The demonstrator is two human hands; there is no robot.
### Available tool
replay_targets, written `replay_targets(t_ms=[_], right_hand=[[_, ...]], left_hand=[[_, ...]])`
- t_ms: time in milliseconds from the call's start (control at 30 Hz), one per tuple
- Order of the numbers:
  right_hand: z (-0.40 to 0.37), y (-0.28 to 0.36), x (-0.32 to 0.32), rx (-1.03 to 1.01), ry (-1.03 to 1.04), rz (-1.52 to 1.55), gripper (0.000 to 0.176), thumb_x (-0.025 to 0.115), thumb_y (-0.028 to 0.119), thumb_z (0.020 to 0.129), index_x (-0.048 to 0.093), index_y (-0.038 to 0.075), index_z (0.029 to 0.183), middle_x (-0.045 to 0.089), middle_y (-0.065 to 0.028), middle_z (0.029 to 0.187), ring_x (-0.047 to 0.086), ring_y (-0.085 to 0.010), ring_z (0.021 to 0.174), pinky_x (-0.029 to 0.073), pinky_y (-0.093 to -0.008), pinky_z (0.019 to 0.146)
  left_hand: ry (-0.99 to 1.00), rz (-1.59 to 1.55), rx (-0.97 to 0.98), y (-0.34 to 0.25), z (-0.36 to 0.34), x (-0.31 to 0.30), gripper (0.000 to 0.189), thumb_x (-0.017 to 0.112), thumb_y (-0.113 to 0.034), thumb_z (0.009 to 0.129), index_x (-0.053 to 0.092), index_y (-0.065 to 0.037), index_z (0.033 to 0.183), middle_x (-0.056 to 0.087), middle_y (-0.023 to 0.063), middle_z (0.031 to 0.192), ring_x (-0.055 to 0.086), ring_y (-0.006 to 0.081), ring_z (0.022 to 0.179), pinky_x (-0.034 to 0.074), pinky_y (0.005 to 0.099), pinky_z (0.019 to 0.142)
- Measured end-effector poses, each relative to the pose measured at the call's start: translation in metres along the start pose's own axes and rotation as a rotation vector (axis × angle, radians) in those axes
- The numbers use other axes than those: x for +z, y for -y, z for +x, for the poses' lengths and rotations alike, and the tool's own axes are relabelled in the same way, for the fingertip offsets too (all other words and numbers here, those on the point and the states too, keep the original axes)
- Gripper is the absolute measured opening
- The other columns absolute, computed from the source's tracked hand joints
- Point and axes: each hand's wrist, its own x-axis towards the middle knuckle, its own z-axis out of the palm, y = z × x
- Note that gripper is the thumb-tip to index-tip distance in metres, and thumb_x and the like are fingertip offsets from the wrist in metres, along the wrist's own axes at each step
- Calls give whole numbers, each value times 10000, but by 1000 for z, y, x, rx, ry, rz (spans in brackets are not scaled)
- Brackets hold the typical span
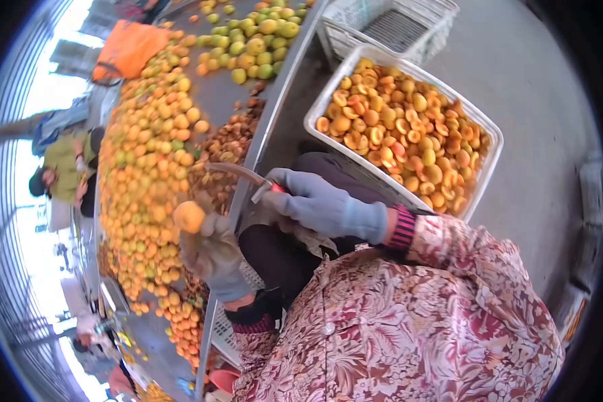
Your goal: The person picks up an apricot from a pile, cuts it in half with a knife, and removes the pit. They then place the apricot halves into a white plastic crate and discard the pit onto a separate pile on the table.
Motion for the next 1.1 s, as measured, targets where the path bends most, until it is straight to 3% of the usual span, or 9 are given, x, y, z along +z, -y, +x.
replay_targets(t_ms=[100,233,300,367,467,800,933,1000,1100], right_hand=[[-24,14,6,70,134,-56,170,502,213,939,525,72,1032,570,18,730,514,-29,589,410,-173,504],[-34,9,14,114,167,-195,199,544,225,905,537,77,1037,555,-22,657,535,-68,536,453,-229,496],[-33,3,18,-130,151,-416,235,561,231,889,538,83,1070,572,-61,665,567,-129,542,463,-277,524],[-32,-3,22,-159,148,-502,250,565,233,883,537,90,1085,575,-85,674,582,-174,569,463,-302,550],[-31,0,30,-136,152,-625,270,569,241,873,537,101,1102,580,-124,696,599,-249,631,459,-341,596],[-28,-9,45,-104,113,-869,275,546,279,853,540,126,1082,612,-148,740,615,-320,712,468,-422,636],[-32,-14,50,-151,123,-1106,262,538,259,852,531,112,1070,617,-139,719,615,-341,678,481,-431,588],[-37,-2,55,-54,157,-1183,234,501,262,861,516,94,1023,612,-162,712,615,-357,680,474,-455,580],[-28,-20,61,-51,153,-1106,216,474,243,863,508,67,984,604,-182,700,610,-382,674,466,-478,577]], left_hand=[[146,-138,-65,11,-9,9,550,484,-248,906,300,-42,1382,487,182,1236,338,135,693,342,316,662],[35,-56,-43,11,-23,11,549,503,-225,896,309,-48,1379,479,187,1247,368,135,713,343,307,665],[24,-76,-29,6,-29,-7,534,506,-202,890,326,-72,1375,478,181,1252,469,155,787,390,314,688],[49,187,-70,-2,-37,-22,437,524,-236,883,452,-6,1247,508,140,1232,535,210,930,431,377,808],[-72,161,81,4,-39,-21,464,530,-171,874,412,-36,1303,527,143,1218,561,269,1026,466,428,863],[6,197,75,-4,-50,-27,539,485,-52,874,330,-121,1386,467,170,1285,553,321,1029,505,366,776],[-127,758,111,-6,-67,-23,481,433,12,862,348,-6,1335,489,150,1201,558,254,996,492,265,748],[191,1554,496,-7,-66,-25,442,429,9,868,366,29,1304,513,129,1143,564,199,929,478,240,736],[61,1182,302,-3,-59,-29,418,441,-13,873,388,33,1285,510,122,1139,565,179,898,473,240,744]])
